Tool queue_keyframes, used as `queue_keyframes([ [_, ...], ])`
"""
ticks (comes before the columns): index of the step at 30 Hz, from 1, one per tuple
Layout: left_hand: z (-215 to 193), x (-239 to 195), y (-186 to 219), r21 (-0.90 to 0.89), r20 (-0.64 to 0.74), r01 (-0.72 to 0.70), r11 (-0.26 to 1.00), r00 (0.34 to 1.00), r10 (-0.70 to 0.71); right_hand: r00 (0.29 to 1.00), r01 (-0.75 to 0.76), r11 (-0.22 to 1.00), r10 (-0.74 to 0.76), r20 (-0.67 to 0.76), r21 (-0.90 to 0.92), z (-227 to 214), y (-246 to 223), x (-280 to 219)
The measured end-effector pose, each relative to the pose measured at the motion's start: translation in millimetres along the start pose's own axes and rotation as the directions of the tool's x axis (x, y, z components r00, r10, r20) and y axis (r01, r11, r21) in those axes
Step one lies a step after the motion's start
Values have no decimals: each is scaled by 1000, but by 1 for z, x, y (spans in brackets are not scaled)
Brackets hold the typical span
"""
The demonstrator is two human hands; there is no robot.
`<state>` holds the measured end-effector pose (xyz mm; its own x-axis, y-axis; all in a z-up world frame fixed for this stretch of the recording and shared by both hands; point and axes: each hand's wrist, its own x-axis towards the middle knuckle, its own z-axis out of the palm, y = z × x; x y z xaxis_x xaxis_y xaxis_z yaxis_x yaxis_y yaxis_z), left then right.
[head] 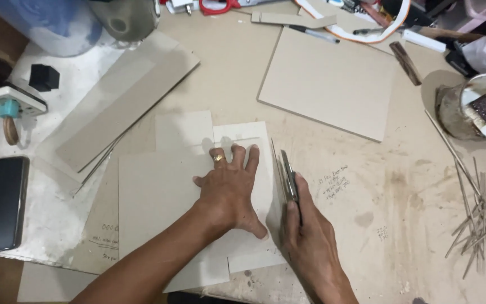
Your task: Cutting cardboard sheets into smaller pieces and strips using a utility knife on a work table.
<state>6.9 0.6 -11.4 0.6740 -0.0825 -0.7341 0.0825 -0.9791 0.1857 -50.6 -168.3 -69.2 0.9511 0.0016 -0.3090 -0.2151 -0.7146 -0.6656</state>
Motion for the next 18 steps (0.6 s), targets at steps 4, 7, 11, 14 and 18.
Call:
queue_keyframes([
  [4, -2, 0, 0, -40, -7, -1, 999, 1000, 1, 936, 319, 938, -334, -109, -135, 21, 12, 20],
  [7, -2, 0, 1, -23, -3, 2, 1000, 1000, -2, 896, 393, 900, -421, -142, -187, 31, 14, 31],
  [11, 1, 2, 0, -11, -18, -14, 1000, 1000, 13, 852, 454, 868, -489, -187, -201, 36, 14, 35],
  [14, 3, 3, -1, -21, -38, -27, 999, 999, 26, 860, 458, 866, -489, -146, -200, 35, 10, 35],
  [18, -2, 2, -1, -66, 5, -25, 998, 1000, 25, 894, 417, 892, -437, -95, -174, 30, 0, 33],
])
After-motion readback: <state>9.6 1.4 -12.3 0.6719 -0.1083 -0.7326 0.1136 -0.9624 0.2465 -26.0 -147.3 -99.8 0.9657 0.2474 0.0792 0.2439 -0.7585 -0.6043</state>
